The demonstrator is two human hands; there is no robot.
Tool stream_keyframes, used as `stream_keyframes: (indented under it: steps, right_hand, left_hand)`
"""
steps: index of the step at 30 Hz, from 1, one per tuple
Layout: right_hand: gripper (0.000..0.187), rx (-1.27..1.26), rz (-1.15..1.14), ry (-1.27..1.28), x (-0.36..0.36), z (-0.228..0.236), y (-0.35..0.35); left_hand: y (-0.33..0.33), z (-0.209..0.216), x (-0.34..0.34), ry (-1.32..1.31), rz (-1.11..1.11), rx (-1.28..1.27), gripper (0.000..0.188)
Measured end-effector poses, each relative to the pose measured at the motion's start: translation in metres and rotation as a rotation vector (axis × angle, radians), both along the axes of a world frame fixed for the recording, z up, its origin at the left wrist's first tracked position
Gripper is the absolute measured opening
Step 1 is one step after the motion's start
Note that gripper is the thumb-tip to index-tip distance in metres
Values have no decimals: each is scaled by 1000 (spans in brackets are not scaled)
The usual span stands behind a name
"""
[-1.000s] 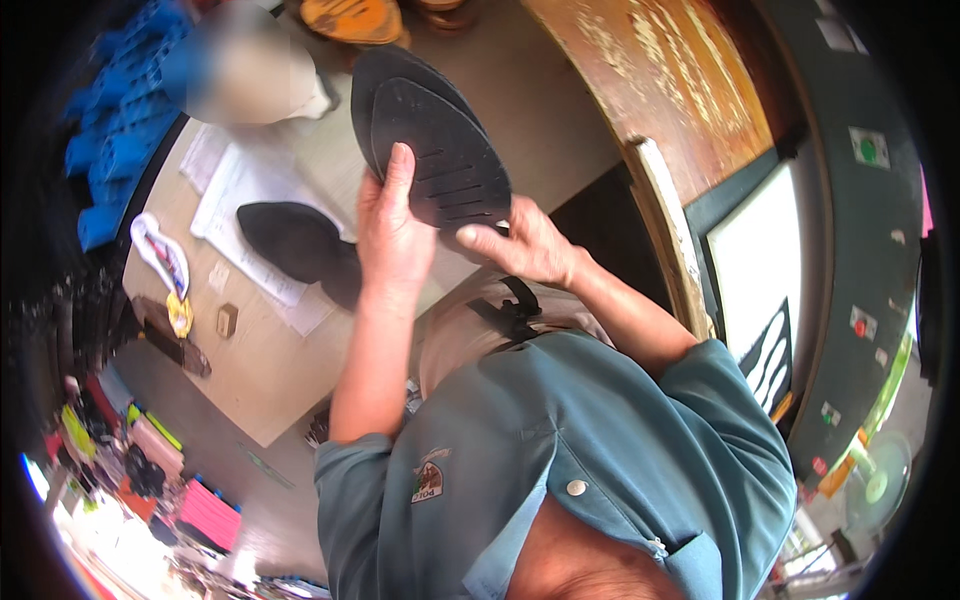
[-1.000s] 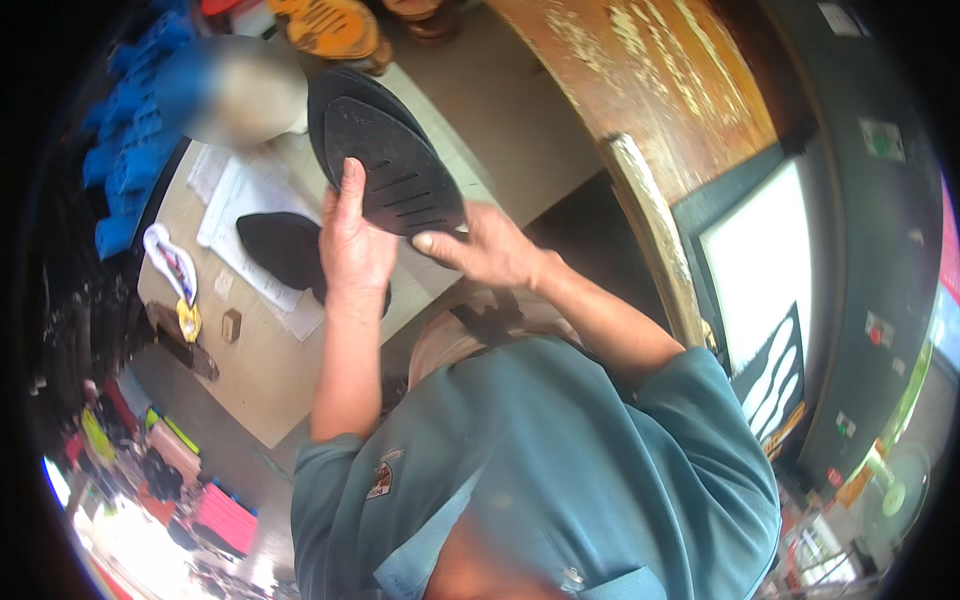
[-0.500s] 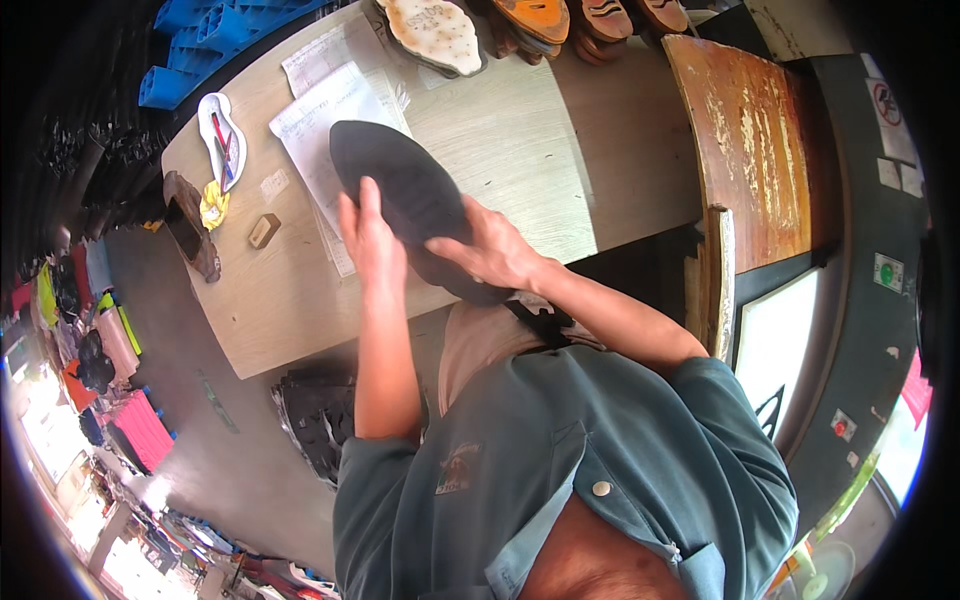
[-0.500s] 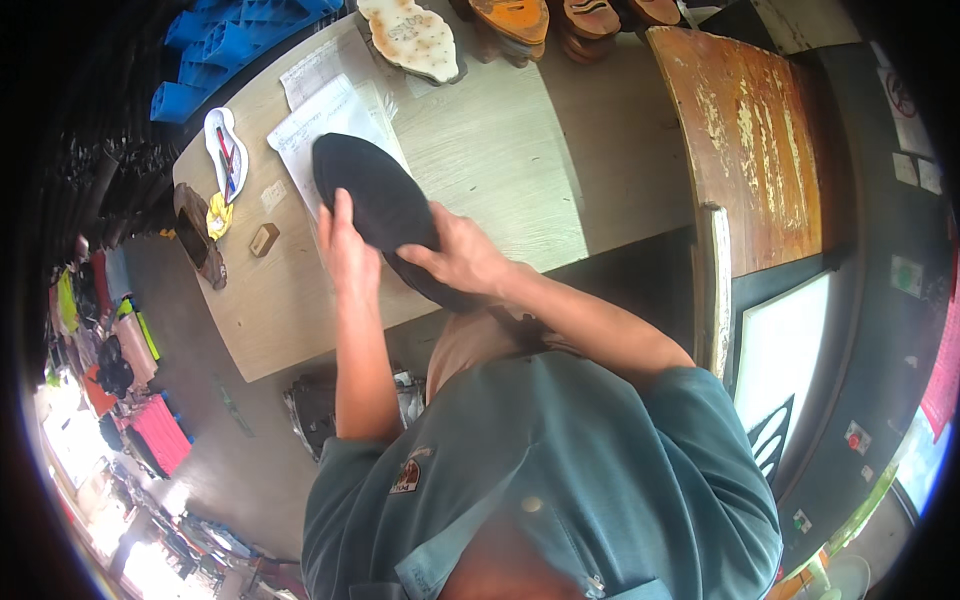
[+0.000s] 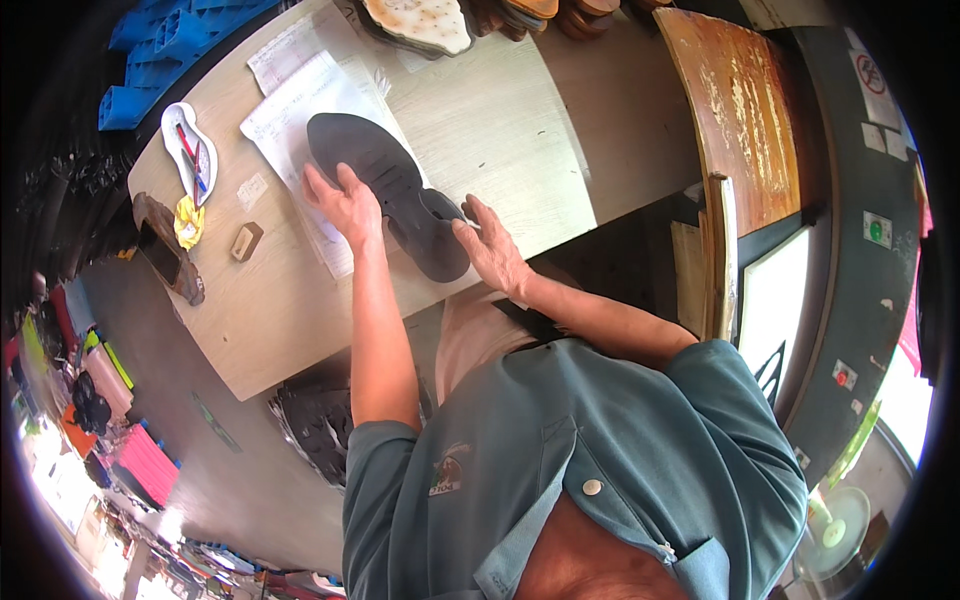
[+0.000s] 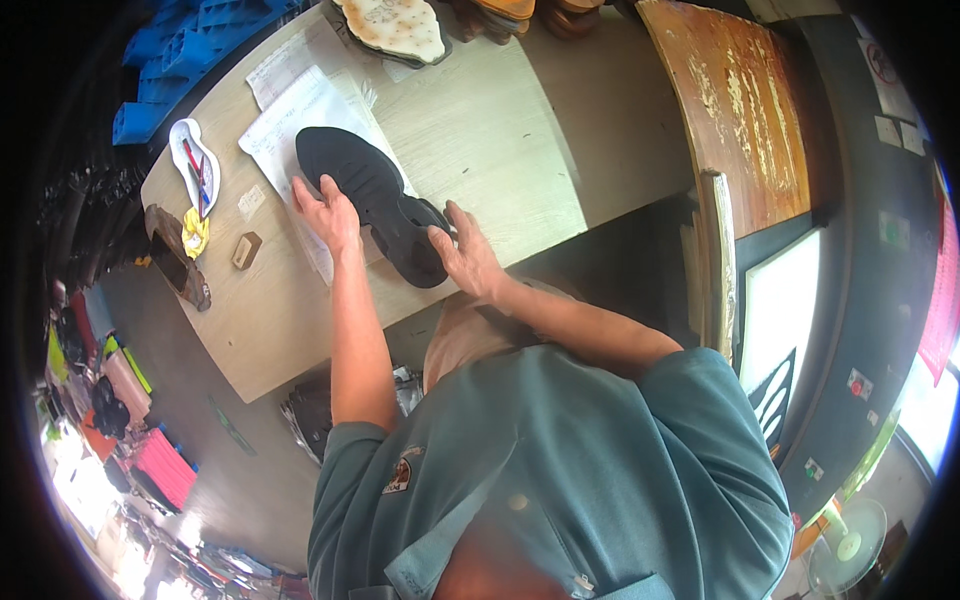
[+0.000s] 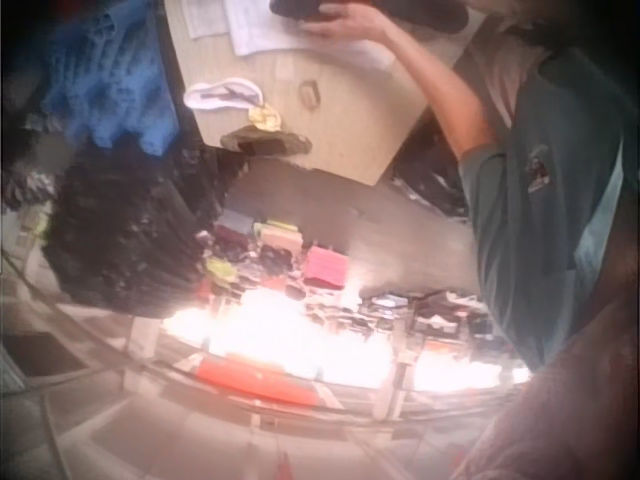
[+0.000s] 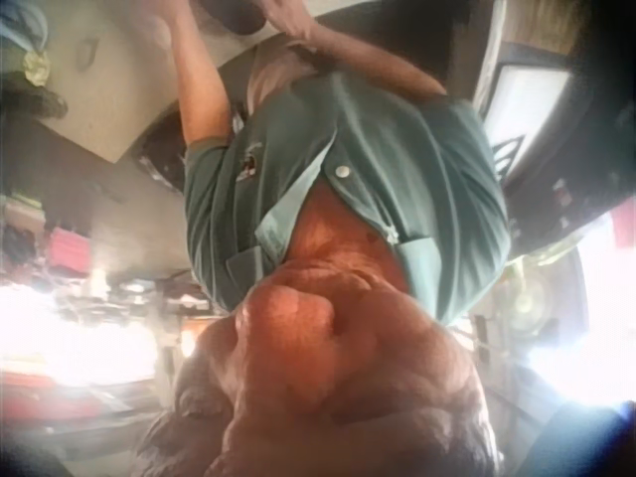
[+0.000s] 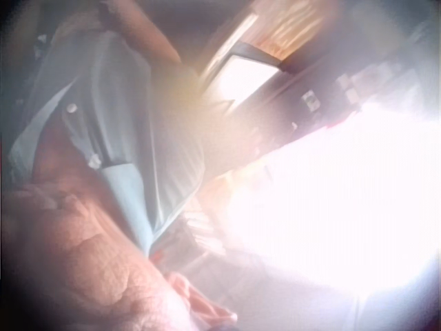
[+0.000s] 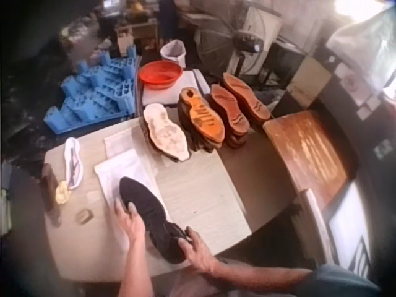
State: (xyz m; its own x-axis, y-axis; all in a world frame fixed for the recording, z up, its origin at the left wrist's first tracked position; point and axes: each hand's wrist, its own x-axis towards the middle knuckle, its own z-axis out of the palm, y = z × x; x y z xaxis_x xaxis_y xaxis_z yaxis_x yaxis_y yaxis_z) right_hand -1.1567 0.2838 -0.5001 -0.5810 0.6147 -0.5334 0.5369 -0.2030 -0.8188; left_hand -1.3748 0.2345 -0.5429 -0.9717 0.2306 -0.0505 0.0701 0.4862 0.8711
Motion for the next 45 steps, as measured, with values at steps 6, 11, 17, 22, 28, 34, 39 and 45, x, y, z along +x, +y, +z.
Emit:
stream_keyframes:
  steps: [6,11,17,22,28,34,39,45]
  right_hand:
    - [87,3,-49,44,-17,-7,-19]
    - [83,-11,-135,177,-15,-12,-13]
    - [92,11,88,115,-27,-13,-4]
    - [91,137,198,53,-28,-19,-1]
    - [86,190,115,118,-29,-27,-5]
    - [84,35,251,176,-11,-13,23]
    - [65,95,-53,296,75,24,17]
    - [49,428,-306,437,213,81,27]
  left_hand:
    - [-9,7,34,-454,65,287,77]
    - [-47,17,93,-490,-187,371,78]
    - [-42,29,118,-710,-100,785,75]
    - [-32,34,117,-726,33,459,67]
    - [-34,6,120,-554,-15,410,68]
    - [-66,-12,97,-331,-179,184,65]
    - [-88,31,97,94,-269,-17,55]
    - [37,108,227,217,-1008,304,46]
